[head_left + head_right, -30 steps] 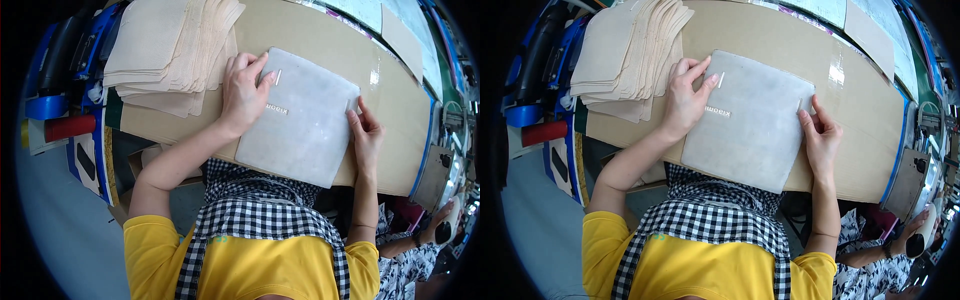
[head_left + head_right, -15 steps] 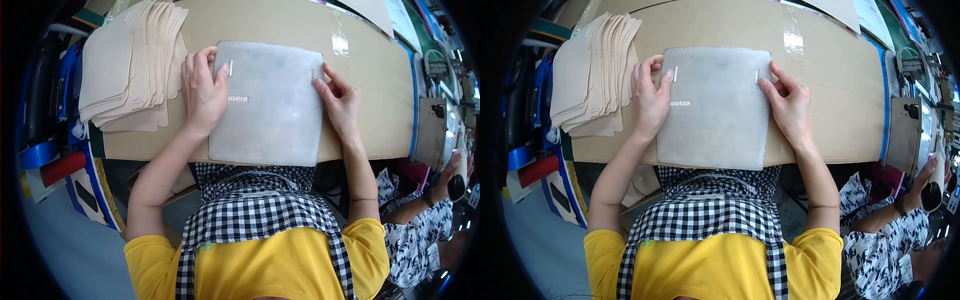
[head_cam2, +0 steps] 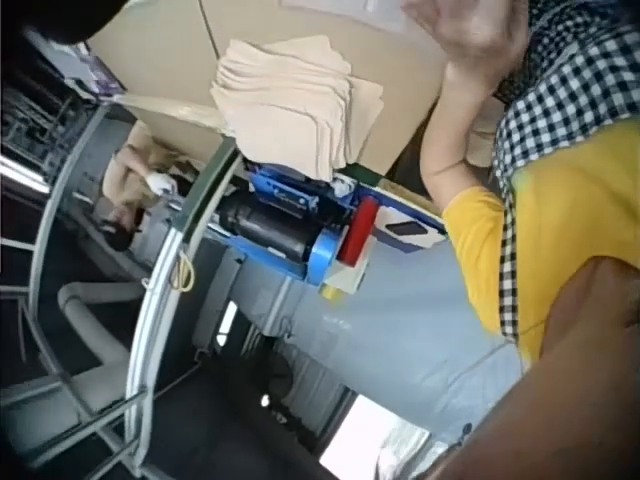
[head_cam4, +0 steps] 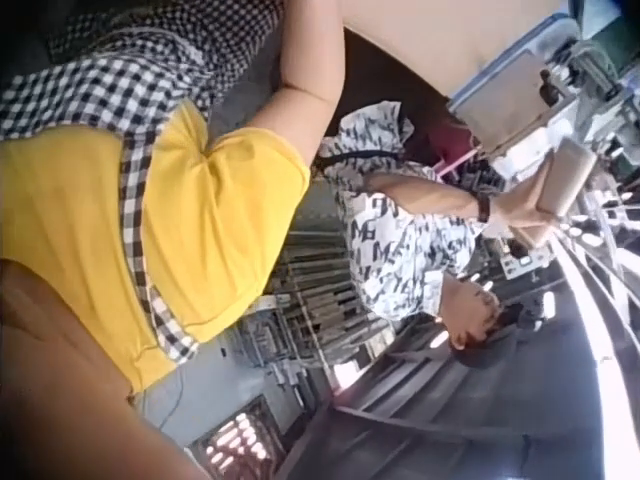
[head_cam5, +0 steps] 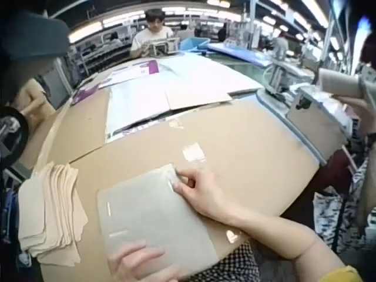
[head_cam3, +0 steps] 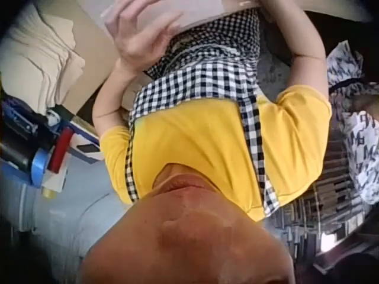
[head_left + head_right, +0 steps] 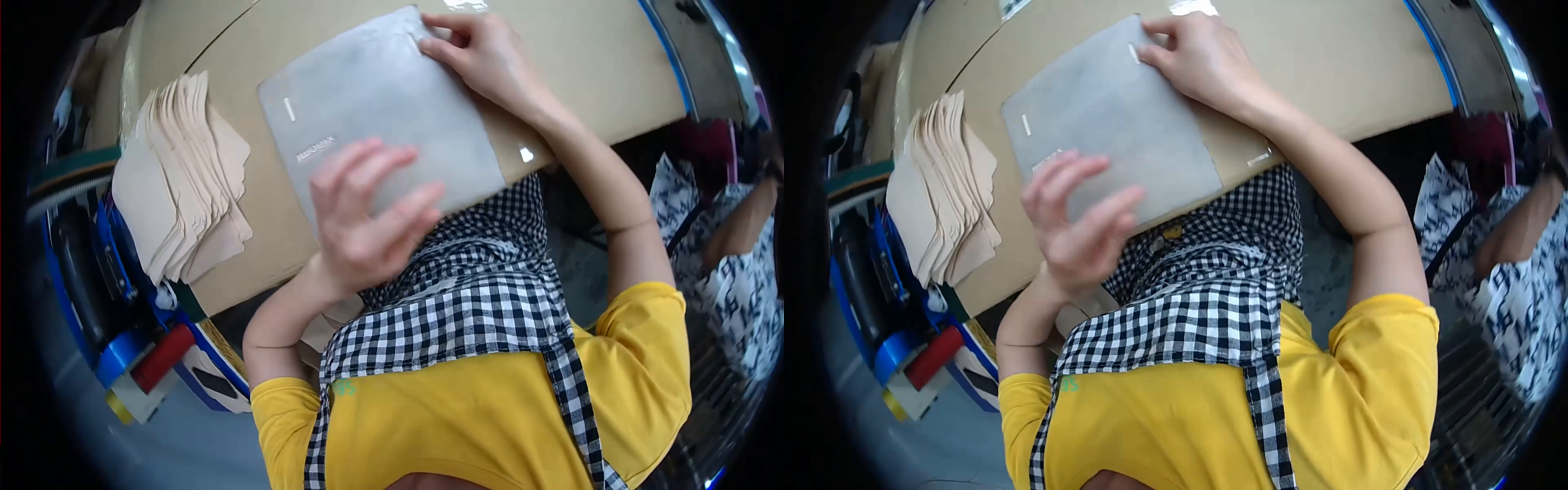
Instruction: Apply protective translucent films to rectangular objects at a factory workstation.
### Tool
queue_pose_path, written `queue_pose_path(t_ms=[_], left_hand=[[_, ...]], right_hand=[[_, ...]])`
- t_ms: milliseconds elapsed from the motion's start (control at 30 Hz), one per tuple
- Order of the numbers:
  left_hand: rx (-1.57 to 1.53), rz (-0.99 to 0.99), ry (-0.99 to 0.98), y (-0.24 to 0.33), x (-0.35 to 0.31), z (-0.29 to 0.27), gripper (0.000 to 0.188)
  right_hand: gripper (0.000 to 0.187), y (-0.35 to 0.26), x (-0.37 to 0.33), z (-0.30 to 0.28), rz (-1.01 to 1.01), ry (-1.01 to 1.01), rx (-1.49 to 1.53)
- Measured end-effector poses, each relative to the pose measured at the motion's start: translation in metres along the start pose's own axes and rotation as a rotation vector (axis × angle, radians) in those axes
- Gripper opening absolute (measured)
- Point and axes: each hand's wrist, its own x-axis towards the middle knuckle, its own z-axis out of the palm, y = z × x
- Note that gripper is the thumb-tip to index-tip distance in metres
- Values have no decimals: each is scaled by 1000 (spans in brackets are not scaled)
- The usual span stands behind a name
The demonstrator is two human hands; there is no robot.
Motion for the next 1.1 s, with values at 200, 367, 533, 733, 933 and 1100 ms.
queue_pose_path(t_ms=[200,367,533,733,933,1100], left_hand=[[191,310,-240,20,-7,33,40],[297,294,-298,22,-12,36,44],[267,229,-333,23,-16,38,46],[133,185,-355,21,-15,39,46],[69,166,-361,21,-12,39,45],[-29,117,-338,19,-13,40,44]], right_hand=[[34,8,6,-2,69,107,2],[32,6,7,4,-4,97,-16],[31,6,-1,4,-48,61,-4],[32,3,1,5,-26,64,-44],[27,3,3,5,-26,73,-77],[24,-4,5,2,-239,73,-541]])
